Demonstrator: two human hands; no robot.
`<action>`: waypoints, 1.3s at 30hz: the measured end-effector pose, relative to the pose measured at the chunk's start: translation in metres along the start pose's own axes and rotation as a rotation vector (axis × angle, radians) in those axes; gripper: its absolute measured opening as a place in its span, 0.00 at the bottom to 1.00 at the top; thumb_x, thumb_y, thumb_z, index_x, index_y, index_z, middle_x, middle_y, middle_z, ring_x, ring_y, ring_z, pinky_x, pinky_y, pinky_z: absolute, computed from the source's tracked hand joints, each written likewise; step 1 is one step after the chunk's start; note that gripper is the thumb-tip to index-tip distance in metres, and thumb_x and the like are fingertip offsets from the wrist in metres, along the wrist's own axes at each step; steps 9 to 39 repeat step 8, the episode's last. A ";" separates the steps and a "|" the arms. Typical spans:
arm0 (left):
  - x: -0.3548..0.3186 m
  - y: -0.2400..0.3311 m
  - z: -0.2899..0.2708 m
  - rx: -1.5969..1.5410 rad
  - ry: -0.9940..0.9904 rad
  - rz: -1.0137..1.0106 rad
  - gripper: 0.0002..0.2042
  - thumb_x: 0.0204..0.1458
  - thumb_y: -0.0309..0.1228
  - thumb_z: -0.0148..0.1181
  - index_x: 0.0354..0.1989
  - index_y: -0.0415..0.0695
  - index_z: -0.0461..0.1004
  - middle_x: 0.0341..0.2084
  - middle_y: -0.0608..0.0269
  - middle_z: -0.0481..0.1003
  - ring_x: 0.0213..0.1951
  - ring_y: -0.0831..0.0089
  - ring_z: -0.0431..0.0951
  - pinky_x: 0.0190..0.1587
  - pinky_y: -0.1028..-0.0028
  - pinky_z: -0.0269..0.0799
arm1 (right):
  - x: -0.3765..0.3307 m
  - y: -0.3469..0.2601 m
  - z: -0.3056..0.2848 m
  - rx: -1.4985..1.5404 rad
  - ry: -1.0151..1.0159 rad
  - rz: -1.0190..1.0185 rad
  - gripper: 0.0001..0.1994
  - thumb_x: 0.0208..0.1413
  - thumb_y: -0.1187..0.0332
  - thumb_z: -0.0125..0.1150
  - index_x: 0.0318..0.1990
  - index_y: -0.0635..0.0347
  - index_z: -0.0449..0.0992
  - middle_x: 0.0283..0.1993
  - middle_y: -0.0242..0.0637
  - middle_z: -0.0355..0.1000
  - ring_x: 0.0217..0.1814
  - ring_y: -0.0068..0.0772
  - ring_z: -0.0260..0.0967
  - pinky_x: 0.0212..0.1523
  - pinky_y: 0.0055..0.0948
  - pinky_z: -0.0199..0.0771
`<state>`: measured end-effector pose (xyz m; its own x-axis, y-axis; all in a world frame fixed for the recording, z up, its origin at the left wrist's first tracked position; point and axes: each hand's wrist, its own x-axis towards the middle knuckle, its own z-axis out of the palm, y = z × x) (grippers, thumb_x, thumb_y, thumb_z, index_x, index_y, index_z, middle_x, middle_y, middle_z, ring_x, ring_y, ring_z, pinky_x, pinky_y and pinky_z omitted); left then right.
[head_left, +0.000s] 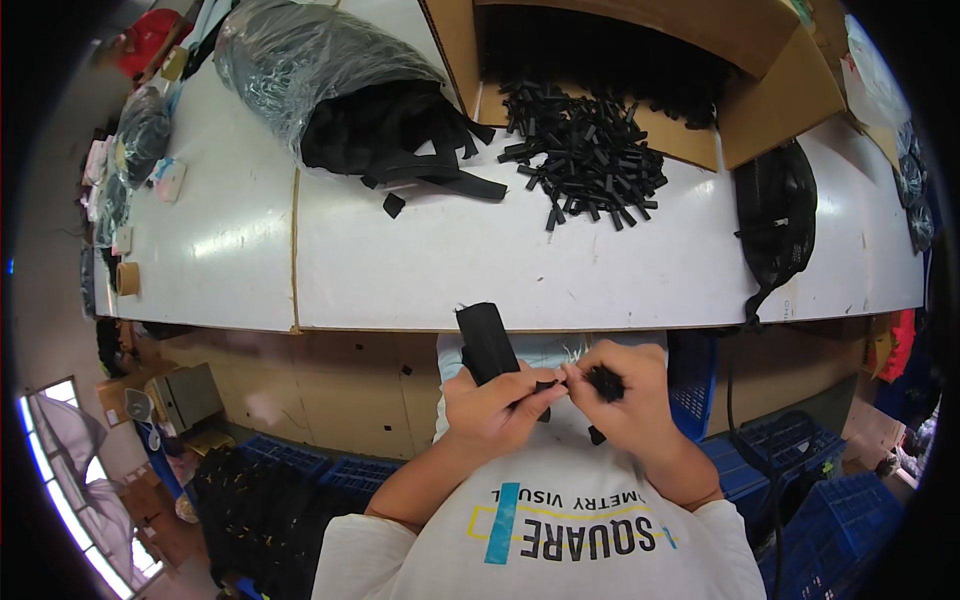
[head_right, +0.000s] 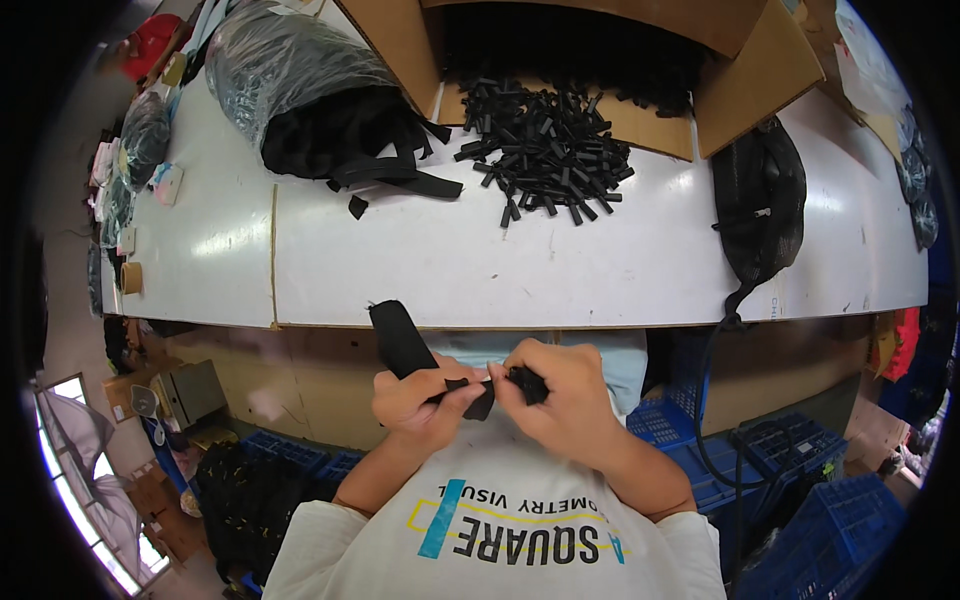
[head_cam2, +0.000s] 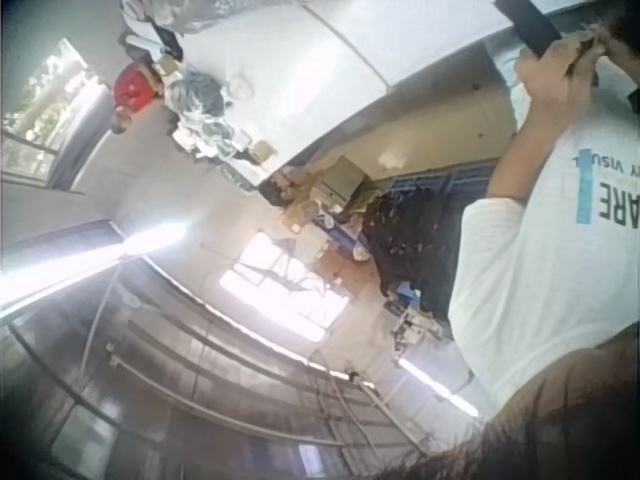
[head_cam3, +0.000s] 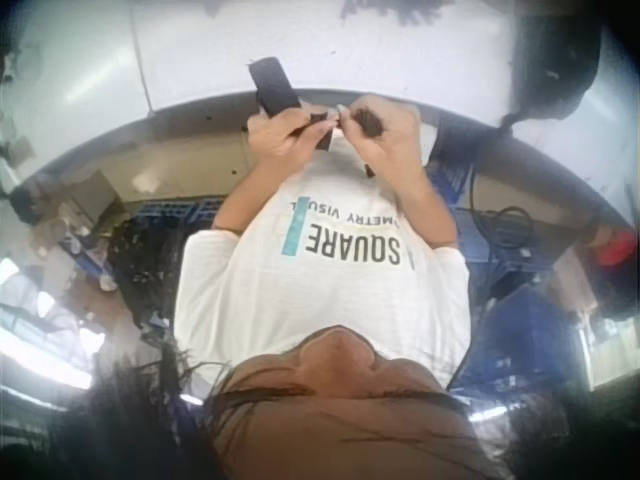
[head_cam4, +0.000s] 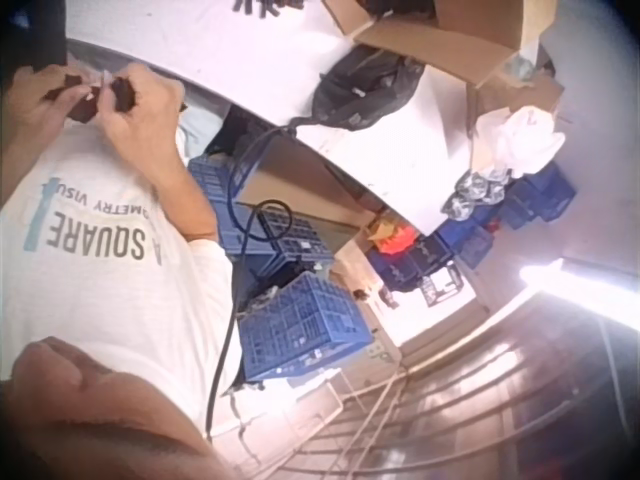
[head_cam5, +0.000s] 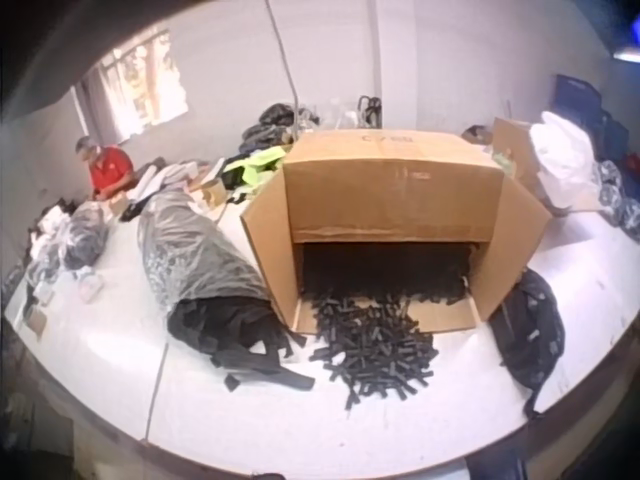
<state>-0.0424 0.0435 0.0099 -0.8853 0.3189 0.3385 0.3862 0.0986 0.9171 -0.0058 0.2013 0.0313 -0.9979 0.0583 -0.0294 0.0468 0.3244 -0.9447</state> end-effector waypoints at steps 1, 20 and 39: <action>0.000 -0.001 -0.001 0.015 -0.005 0.014 0.05 0.39 0.24 0.68 0.25 0.41 0.77 0.15 0.62 0.74 0.15 0.74 0.72 0.19 0.79 0.66 | 0.005 0.002 -0.002 -0.024 -0.006 0.013 0.05 0.46 0.77 0.61 0.21 0.65 0.72 0.13 0.32 0.66 0.14 0.16 0.58 0.16 0.19 0.55; -0.016 -0.018 -0.016 0.089 -0.002 -0.025 0.09 0.36 0.26 0.71 0.28 0.41 0.78 0.18 0.61 0.76 0.17 0.74 0.75 0.21 0.82 0.68 | 0.083 0.046 -0.026 -0.417 0.314 -0.120 0.10 0.48 0.67 0.63 0.36 0.62 0.78 0.27 0.46 0.74 0.23 0.31 0.73 0.27 0.26 0.69; -0.016 -0.018 -0.016 0.089 -0.002 -0.025 0.09 0.36 0.26 0.71 0.28 0.41 0.78 0.18 0.61 0.76 0.17 0.74 0.75 0.21 0.82 0.68 | 0.083 0.046 -0.026 -0.417 0.314 -0.120 0.10 0.48 0.67 0.63 0.36 0.62 0.78 0.27 0.46 0.74 0.23 0.31 0.73 0.27 0.26 0.69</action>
